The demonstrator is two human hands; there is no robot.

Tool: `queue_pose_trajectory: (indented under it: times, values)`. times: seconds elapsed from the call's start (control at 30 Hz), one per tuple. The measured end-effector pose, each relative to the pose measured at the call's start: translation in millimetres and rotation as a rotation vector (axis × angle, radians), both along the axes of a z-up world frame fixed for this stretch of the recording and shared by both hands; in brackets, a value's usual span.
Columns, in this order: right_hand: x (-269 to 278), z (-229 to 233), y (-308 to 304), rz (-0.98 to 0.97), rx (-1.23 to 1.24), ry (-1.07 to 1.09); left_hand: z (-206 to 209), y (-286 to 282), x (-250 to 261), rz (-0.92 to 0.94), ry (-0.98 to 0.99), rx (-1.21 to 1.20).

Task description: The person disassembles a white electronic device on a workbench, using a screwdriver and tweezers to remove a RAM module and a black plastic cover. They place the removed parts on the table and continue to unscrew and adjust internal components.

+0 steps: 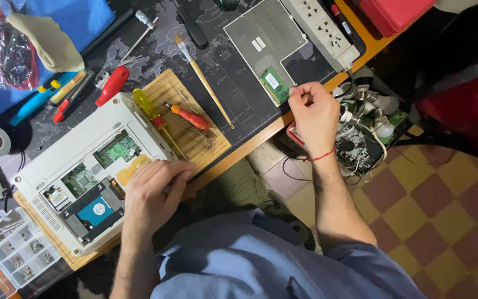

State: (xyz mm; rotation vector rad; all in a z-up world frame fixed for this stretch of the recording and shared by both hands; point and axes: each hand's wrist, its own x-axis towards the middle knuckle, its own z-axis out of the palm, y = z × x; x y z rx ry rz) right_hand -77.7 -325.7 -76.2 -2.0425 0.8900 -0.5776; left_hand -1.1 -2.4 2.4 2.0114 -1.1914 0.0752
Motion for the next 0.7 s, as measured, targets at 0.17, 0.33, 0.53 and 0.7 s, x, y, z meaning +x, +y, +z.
queue_pose_trajectory:
  times: [0.17,0.33,0.53,0.7]
  values:
    - [0,8,5,-0.007,0.044,0.018,3,-1,-1,-0.01,0.016,0.0]
    - [0,13,8,0.014,-0.015,0.047,2,-1,0,-0.012,0.01,-0.001]
    - [-2,11,4,0.07,-0.093,0.013,2,0,0,-0.022,0.0,-0.005]
    - [-12,14,4,0.143,-0.236,0.0,3,-1,0,-0.012,-0.007,-0.005]
